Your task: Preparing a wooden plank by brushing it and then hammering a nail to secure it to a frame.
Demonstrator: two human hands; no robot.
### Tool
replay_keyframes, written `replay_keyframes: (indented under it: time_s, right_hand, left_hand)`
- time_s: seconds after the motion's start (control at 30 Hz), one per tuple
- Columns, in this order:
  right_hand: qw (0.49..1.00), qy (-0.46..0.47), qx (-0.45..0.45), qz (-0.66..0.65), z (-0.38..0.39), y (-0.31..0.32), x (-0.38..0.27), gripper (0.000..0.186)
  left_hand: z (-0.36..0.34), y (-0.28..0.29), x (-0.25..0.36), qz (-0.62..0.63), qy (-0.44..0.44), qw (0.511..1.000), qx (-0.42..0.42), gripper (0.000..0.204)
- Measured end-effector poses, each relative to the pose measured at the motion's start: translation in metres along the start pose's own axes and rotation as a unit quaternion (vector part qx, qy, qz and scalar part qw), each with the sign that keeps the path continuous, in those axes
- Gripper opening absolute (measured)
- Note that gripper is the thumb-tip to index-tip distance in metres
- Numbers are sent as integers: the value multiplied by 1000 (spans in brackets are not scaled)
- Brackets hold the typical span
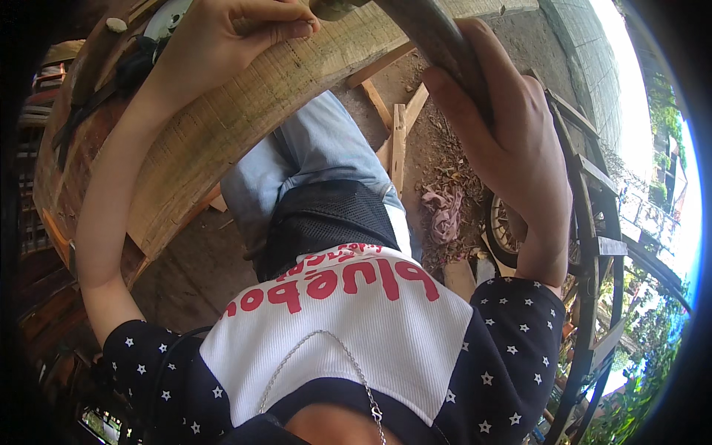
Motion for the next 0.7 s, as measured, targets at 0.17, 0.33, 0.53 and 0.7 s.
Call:
replay_keyframes:
  time_s: [0.17, 0.33, 0.53, 0.7]
  right_hand:
    - [1000, -2, -8, -1, 0, -1, 0, 38]
    - [1000, 18, 19, -11, 0, 1, -1, 39]
    - [999, 36, -15, 7, 2, -1, -5, 52]
    - [998, 56, -11, 12, -1, 0, -10, 50]
  left_hand:
    - [-2, 0, 1, 6, 9, 1000, -2, 18]
    - [0, 1, 7, -10, 10, 1000, -2, 18]
    - [-1, 0, 2, 11, -27, 1000, 4, 18]
    - [1, -1, -3, 27, -23, 999, 10, 18]
Point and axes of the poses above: each hand's wrist, its own z-axis away from the middle knuckle, its own y-axis out of the back of the hand, x = y × z, the point moved 6 cm from there along -z, towards the middle knuckle, and after that the axes turned 15 degrees about x, right-handed, at the moved point
